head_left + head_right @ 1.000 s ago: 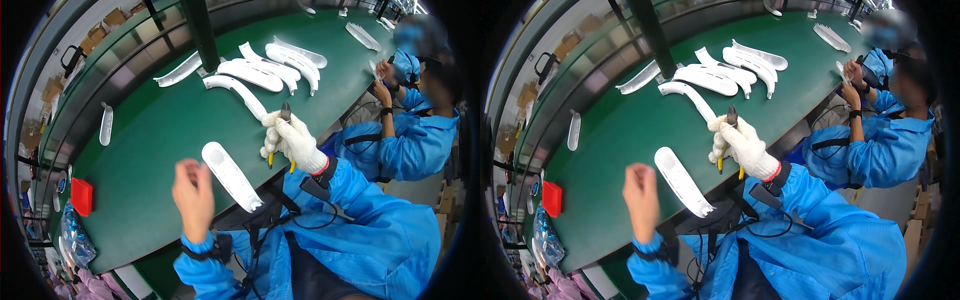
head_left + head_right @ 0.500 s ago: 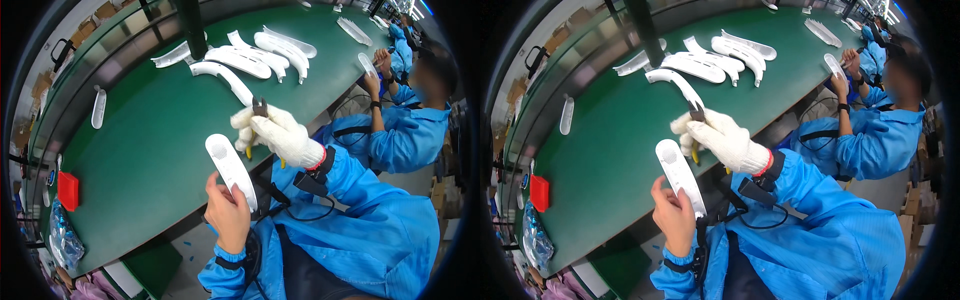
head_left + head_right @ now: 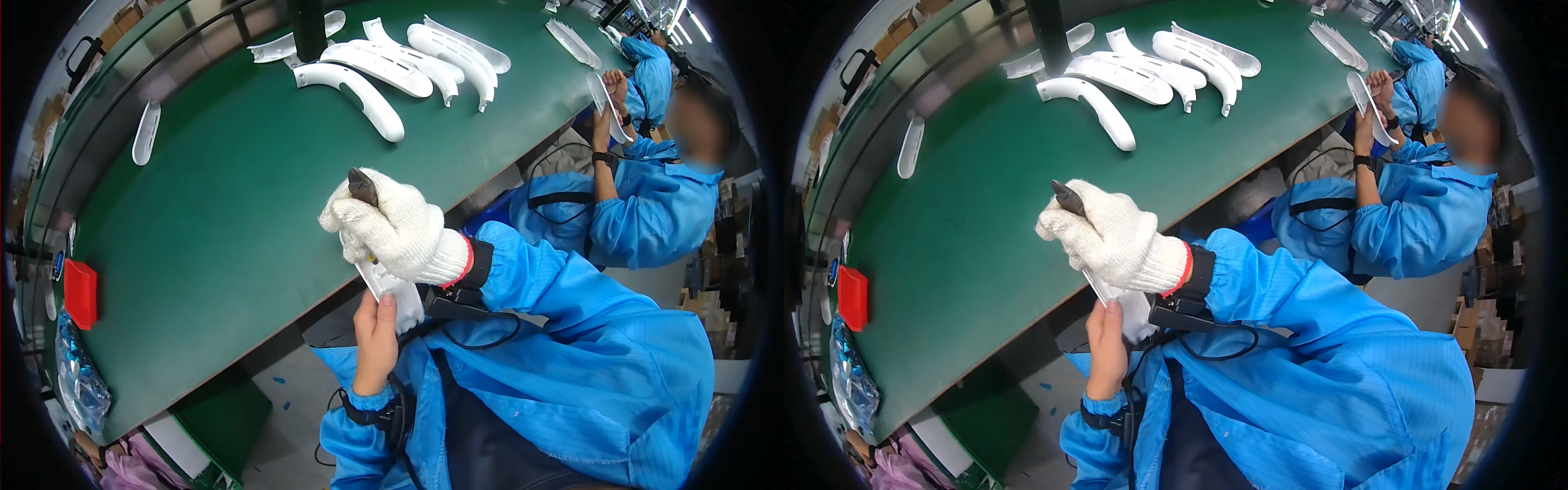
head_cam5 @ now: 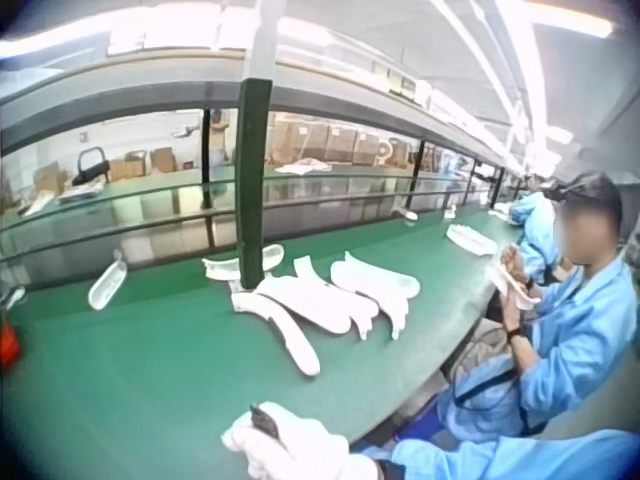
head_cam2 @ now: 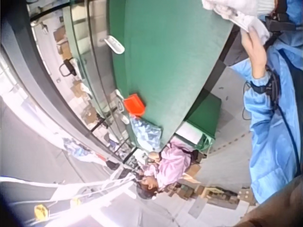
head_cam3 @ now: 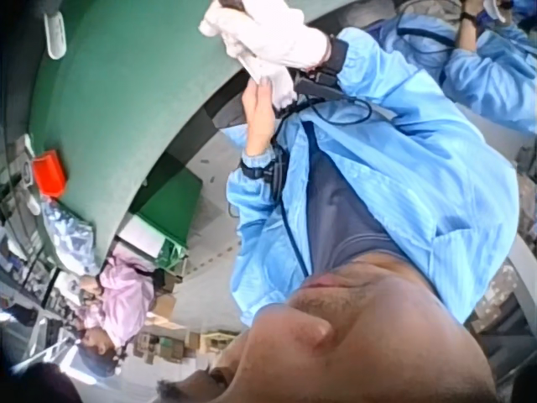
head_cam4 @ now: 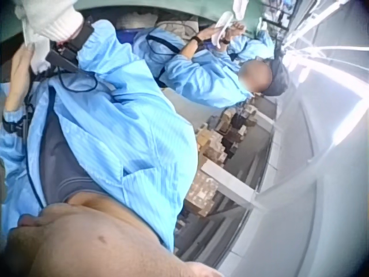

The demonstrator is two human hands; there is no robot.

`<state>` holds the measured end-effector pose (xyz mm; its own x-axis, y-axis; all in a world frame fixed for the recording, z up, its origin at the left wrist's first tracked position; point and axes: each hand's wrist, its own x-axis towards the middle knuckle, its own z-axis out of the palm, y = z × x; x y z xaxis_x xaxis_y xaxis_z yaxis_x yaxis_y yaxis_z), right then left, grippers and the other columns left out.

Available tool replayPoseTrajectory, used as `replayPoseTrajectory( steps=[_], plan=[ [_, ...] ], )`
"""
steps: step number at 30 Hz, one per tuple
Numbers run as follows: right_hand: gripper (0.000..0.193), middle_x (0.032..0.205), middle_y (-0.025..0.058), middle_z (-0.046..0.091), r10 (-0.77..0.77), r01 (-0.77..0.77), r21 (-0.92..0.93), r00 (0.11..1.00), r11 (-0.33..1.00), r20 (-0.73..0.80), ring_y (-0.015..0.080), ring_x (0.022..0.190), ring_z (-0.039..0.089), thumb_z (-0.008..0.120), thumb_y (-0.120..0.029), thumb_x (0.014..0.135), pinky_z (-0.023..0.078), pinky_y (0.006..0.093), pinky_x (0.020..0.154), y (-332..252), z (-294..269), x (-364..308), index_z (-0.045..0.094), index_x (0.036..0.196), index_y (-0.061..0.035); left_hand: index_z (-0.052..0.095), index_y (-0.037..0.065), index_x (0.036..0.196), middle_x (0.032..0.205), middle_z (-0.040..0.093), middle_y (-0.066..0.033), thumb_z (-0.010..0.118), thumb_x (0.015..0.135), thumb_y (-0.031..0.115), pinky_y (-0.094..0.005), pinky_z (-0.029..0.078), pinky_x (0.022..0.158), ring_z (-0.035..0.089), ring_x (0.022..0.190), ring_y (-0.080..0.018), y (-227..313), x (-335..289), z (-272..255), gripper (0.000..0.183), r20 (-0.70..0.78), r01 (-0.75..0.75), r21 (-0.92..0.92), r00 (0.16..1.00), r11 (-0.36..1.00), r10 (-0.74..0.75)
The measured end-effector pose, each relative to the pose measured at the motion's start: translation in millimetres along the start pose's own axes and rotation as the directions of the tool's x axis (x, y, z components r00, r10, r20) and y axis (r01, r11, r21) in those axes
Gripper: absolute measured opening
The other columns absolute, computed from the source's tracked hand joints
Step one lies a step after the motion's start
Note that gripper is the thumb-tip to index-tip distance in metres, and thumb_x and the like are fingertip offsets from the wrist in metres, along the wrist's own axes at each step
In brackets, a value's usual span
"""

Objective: Trim and assemble white curved plastic components at a factory workstation.

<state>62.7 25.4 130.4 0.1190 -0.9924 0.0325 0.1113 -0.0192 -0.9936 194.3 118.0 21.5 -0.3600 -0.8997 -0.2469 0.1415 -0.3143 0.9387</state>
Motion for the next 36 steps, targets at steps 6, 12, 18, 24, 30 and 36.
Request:
replayPoseTrajectory(
  steps=[6,12,18,24,30,36],
  plan=[
    [0.022,0.076,0.0044,0.061,0.015,-0.015,0.028,1.0,1.0,-0.017,0.0086,0.057,0.056,0.052,-0.022,0.099,0.047,0.0244,0.052,4.1,5.2,0.9,0.056,0.098,-0.0007,0.03,0.003,0.145,0.138,0.047,-0.0131,0.028,0.101,0.057,-0.0423,0.039,0.105,0.049,0.124,-0.0274,0.4,16.3,12.9,0.07,0.144,0.088,-0.658,0.99,0.748,0.01],
    [0.024,0.079,0.004,0.061,0.074,-0.073,0.037,0.997,0.997,-0.035,0.0075,0.055,0.053,0.051,-0.024,0.099,0.047,0.0243,0.051,-3.8,4.0,8.8,0.056,0.099,-0.0005,0.041,0.005,0.136,0.111,0.061,-0.0097,0.028,0.097,0.065,-0.034,0.053,0.076,0.062,0.093,-0.0205,4.3,28.6,9.5,0.072,0.293,0.185,-0.778,0.952,0.6,0.087],
    [0.024,0.079,0.0046,0.063,0.073,-0.072,0.046,0.997,0.996,-0.025,0.0068,0.056,0.053,0.052,-0.024,0.099,0.047,0.024,0.052,-4.1,5.8,14.6,0.055,0.101,-0.0003,0.041,0.005,0.135,0.113,0.06,-0.0094,0.031,0.098,0.063,-0.0333,0.05,0.079,0.061,0.094,-0.0201,12.0,33.9,21.3,0.07,0.1,0.092,-0.733,0.995,0.674,-0.027],
    [0.022,0.077,0.0077,0.064,-0.024,0.023,-0.089,1.0,0.996,-0.013,0.0097,0.059,0.059,0.049,-0.02,0.099,0.048,0.0241,0.056,-23.5,4.6,15.4,0.058,0.096,0.0004,0.036,0.006,0.142,0.129,0.054,-0.0094,0.036,0.099,0.058,-0.0363,0.046,0.093,0.056,0.113,-0.0224,10.8,30.7,18.9,0.068,0.099,0.1,-0.731,0.994,0.675,-0.04],
    [0.028,0.082,0.0056,0.064,0.043,-0.043,-0.057,0.999,0.997,-0.004,0.0073,0.057,0.055,0.053,-0.027,0.098,0.048,0.0245,0.052,-3.1,0.5,17.5,0.054,0.102,-0.0002,0.037,0.006,0.141,0.127,0.055,-0.0085,0.036,0.099,0.057,-0.0362,0.047,0.091,0.058,0.109,-0.022,26.9,31.6,31.9,0.066,-0.006,0.08,-0.737,0.992,0.672,-0.125],
    [0.03,0.076,0.0058,0.06,0.193,-0.194,0.105,0.981,0.975,0.022,0.0075,0.051,0.052,0.054,-0.031,0.097,0.047,0.0246,0.048,-5.2,-0.8,28.8,0.053,0.099,-0.0003,0.044,0.004,0.13,0.102,0.061,-0.0102,0.027,0.098,0.063,-0.0324,0.052,0.069,0.062,0.083,-0.0194,29.0,35.5,28.4,0.069,0.059,0.089,-0.698,0.996,0.711,-0.067]
  ],
)
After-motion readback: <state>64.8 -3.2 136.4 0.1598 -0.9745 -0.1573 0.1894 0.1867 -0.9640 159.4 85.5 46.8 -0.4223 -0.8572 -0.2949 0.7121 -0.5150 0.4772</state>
